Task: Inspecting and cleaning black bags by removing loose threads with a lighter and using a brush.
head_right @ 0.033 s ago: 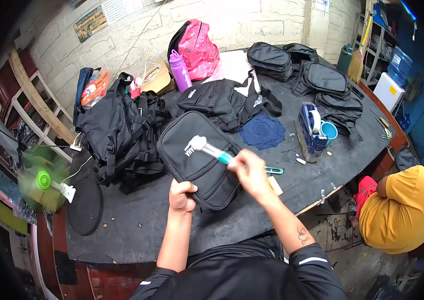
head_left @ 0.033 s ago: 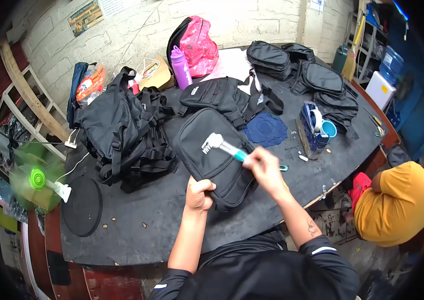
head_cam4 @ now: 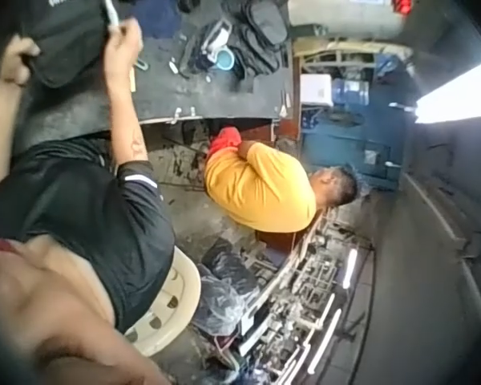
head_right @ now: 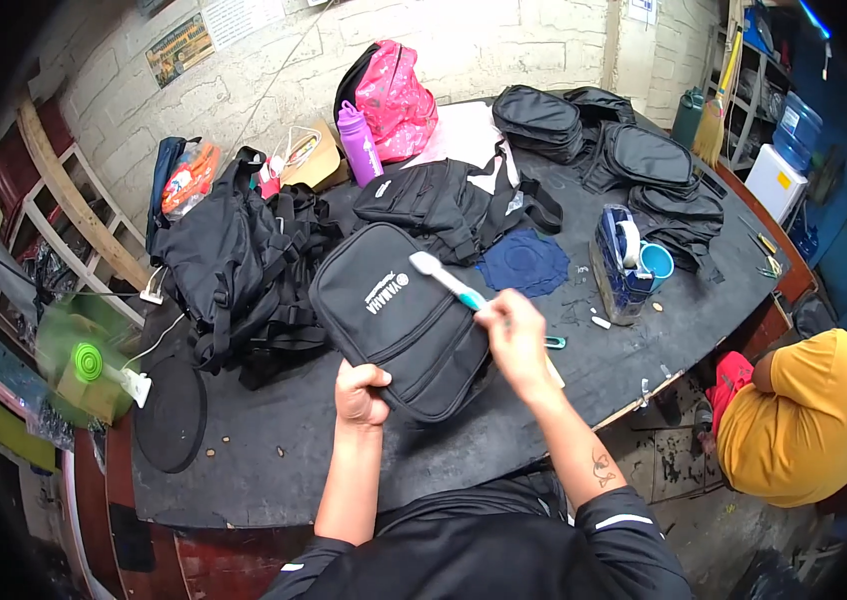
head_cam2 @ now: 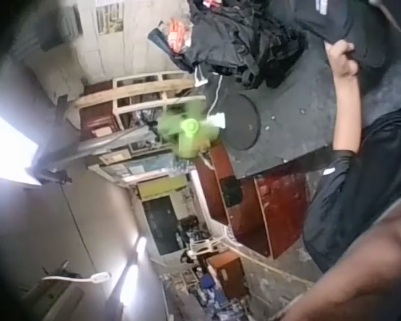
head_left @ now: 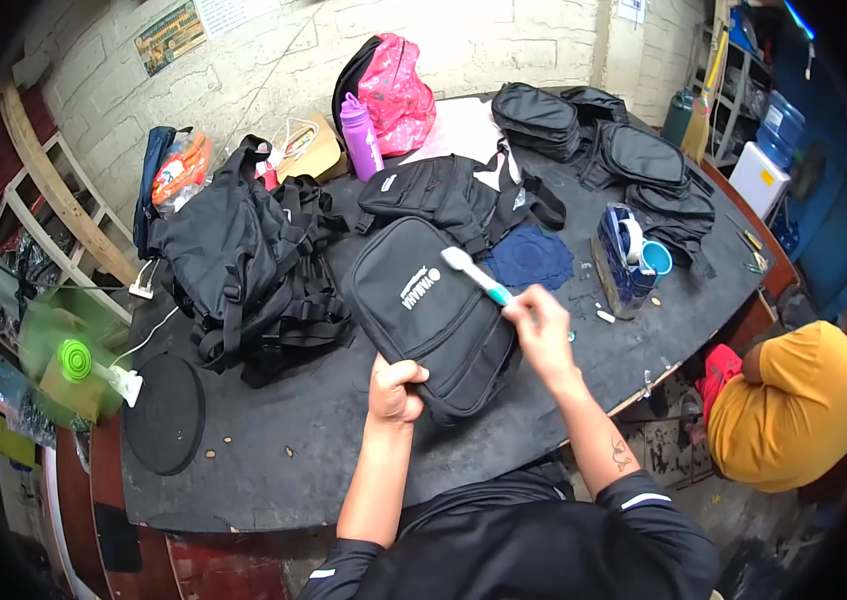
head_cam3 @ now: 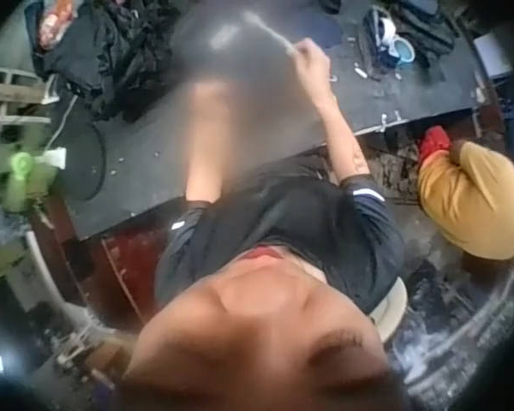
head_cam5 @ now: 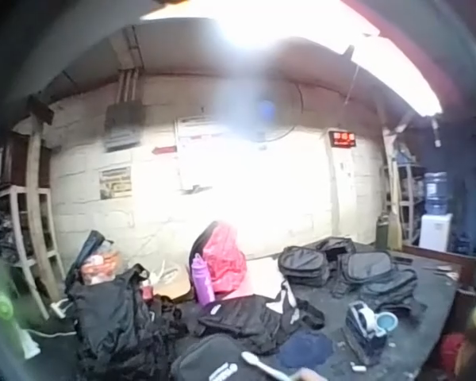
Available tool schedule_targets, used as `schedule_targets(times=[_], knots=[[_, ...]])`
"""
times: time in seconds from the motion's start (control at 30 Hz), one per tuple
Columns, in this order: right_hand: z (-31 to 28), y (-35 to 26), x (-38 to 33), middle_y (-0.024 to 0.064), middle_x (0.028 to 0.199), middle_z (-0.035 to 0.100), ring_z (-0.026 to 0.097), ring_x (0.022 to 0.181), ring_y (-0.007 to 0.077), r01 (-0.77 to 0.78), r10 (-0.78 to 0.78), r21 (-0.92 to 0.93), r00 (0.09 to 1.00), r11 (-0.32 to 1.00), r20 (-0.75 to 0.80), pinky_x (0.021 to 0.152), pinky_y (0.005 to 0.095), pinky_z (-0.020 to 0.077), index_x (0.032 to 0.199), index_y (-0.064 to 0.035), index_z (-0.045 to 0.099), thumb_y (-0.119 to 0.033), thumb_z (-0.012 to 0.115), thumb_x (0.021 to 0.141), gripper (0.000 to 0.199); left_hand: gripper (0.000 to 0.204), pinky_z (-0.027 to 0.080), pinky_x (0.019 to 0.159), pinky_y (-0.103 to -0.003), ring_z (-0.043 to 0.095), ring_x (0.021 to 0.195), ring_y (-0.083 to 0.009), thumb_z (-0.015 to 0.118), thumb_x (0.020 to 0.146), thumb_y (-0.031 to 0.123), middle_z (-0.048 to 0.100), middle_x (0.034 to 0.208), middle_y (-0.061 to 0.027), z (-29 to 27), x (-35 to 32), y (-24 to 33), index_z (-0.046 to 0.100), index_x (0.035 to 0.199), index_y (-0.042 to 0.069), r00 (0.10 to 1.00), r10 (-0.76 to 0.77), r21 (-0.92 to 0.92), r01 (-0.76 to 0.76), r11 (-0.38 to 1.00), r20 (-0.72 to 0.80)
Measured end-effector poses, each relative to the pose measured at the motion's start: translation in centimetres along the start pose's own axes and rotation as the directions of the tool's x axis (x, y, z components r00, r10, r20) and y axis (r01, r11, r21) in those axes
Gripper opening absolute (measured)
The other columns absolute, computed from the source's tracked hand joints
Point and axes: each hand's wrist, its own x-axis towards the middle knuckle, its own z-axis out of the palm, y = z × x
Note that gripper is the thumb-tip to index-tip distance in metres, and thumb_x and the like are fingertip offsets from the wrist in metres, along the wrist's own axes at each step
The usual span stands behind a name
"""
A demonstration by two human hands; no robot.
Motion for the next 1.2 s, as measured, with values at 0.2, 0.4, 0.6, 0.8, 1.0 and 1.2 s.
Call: schedule_targets(times=[0.2, 0.4, 0.6, 0.8, 1.0, 1.2], knots=[[-7.8, 10.2, -3.6, 0.0120, 0.083, 0.060, 0.058, 0.079, 0.0313, -0.265, 0.232, -0.585, 0.964, 0.766, -0.133, 0.068, 0.0389, 0.0442, 0.086, -0.0036, 0.056, -0.011, 0.062, 0.080, 0.011, 0.066, 0.042, 0.098, -0.043, 0.055, 0.107, -0.0362, 0.043, 0.053, -0.001, 0.057, 0.114, -0.0223, -2.9, 1.1, 3.6, 0.047, 0.118, -0.012, 0.998, 0.049, -0.239, -0.038, 0.970, 0.038], [-5.5, 2.1, -2.2, 0.0106, 0.119, 0.051, 0.046, 0.113, 0.0299, 0.367, -0.376, -0.389, 0.925, 0.845, 0.056, 0.096, 0.0416, 0.0335, 0.117, -0.0112, 0.057, -0.013, 0.074, 0.065, 0.054, 0.057, 0.046, 0.093, -0.050, 0.057, 0.102, -0.0413, 0.041, 0.060, 0.004, 0.056, 0.112, -0.0281, -4.6, 5.0, 3.7, 0.049, 0.114, -0.014, 0.943, -0.251, -0.388, 0.320, 0.865, 0.218], [0.2, -1.5, 1.3, 0.0080, 0.121, 0.055, 0.050, 0.115, 0.0244, 0.711, -0.496, -0.084, 0.565, 0.698, 0.660, 0.093, 0.0407, 0.0396, 0.115, -0.0111, 0.057, -0.008, 0.069, 0.062, 0.054, 0.042, 0.047, 0.089, -0.049, 0.060, 0.097, -0.0382, 0.051, 0.079, 0.019, 0.060, 0.108, -0.0226, -7.3, 6.9, 3.9, 0.053, 0.109, -0.010, 0.915, -0.397, -0.236, 0.372, 0.898, -0.068], [2.4, -2.0, 4.4, 0.0162, 0.076, 0.061, 0.061, 0.072, 0.0333, 0.424, -0.352, -0.101, 0.843, 0.900, 0.407, 0.062, 0.0390, 0.0459, 0.097, -0.0041, 0.060, -0.022, 0.060, 0.084, 0.022, 0.041, 0.034, 0.100, -0.037, 0.046, 0.119, -0.0237, 0.056, 0.084, 0.012, 0.053, 0.122, -0.0118, -1.0, -1.2, 3.5, 0.052, 0.124, 0.002, 0.688, 0.716, 0.884, -0.401, 0.240, 0.118], [4.4, -2.9, 5.9, 0.0211, 0.070, 0.058, 0.059, 0.072, 0.0397, 0.143, -0.119, -0.064, 0.951, 0.988, 0.286, 0.060, 0.0447, 0.0434, 0.089, -0.0025, 0.056, -0.023, 0.052, 0.090, 0.021, 0.036, 0.033, 0.101, -0.041, 0.054, 0.109, -0.0280, 0.059, 0.082, 0.014, 0.060, 0.110, -0.0114, 2.0, -2.2, 0.3, 0.057, 0.116, 0.004, 0.777, 0.068, 0.742, -0.567, -0.358, 0.626], [3.5, -1.3, 6.7, 0.0208, 0.067, 0.053, 0.055, 0.064, 0.0390, 0.080, -0.066, -0.048, 0.967, 0.996, 0.245, 0.056, 0.0392, 0.0413, 0.085, -0.0008, 0.052, -0.023, 0.048, 0.093, 0.024, 0.038, 0.034, 0.100, -0.040, 0.055, 0.108, -0.0261, 0.059, 0.085, 0.017, 0.059, 0.115, -0.0131, 1.0, -2.1, -0.8, 0.053, 0.120, 0.003, 0.850, 0.009, 0.840, -0.520, -0.154, 0.527]])
